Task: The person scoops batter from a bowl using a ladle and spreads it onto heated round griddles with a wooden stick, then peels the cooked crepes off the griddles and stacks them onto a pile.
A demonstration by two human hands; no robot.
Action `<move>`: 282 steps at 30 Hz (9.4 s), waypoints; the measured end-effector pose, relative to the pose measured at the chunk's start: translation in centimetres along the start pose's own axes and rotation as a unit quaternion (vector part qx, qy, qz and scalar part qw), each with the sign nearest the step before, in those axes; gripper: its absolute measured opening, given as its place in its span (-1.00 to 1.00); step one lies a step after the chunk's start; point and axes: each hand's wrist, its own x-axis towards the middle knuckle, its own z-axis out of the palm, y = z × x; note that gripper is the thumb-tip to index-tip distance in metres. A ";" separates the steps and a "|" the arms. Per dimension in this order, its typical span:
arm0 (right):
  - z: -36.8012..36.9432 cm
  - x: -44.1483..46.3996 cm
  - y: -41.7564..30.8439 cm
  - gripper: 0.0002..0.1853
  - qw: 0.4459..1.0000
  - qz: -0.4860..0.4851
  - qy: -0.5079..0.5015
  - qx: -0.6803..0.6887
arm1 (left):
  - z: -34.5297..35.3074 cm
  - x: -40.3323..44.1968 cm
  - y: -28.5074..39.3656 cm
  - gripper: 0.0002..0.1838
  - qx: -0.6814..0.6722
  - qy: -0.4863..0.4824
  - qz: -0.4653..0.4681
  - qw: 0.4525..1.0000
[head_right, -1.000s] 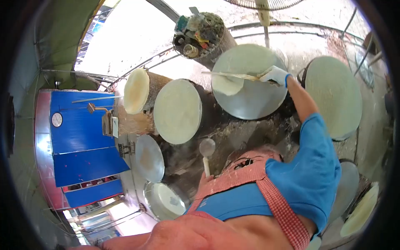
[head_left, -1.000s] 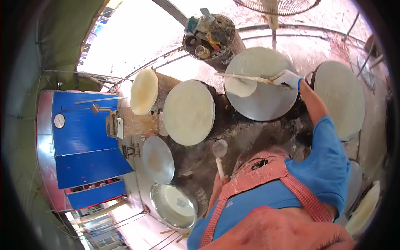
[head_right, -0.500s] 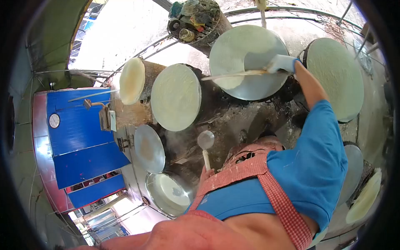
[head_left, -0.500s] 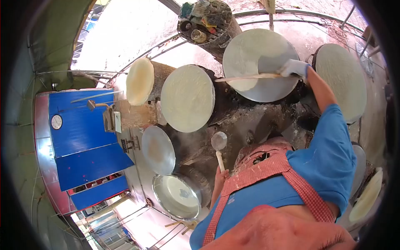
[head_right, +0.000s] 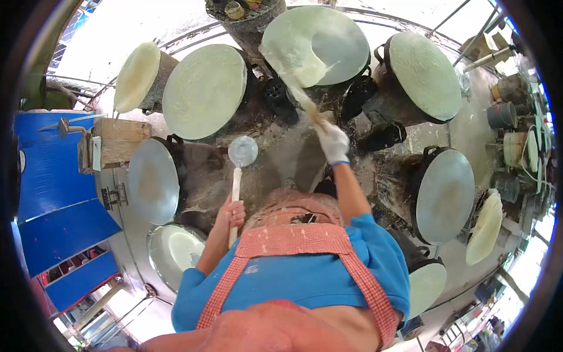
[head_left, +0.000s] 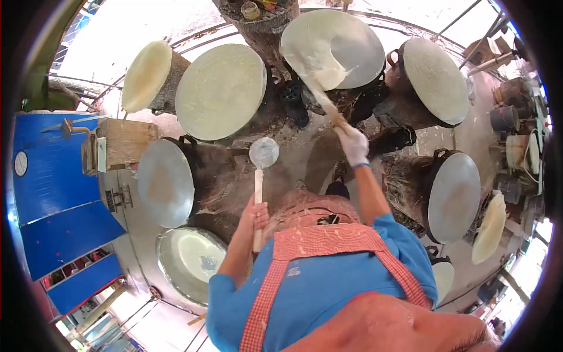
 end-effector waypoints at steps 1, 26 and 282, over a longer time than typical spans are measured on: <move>1.6 0.1 0.3 -0.73 0.994 -0.022 0.017 -0.105 | -0.1 -1.4 -0.1 -0.45 -0.030 -0.009 -0.005 1.000; -1.2 2.3 1.8 -0.75 0.997 0.018 0.039 -0.063 | 1.2 -3.7 -1.5 -0.43 -0.094 -0.293 0.052 0.950; -25.8 -21.8 18.7 -0.64 0.684 0.423 0.536 0.256 | 36.5 21.4 -17.9 -0.30 0.772 -0.367 0.071 0.514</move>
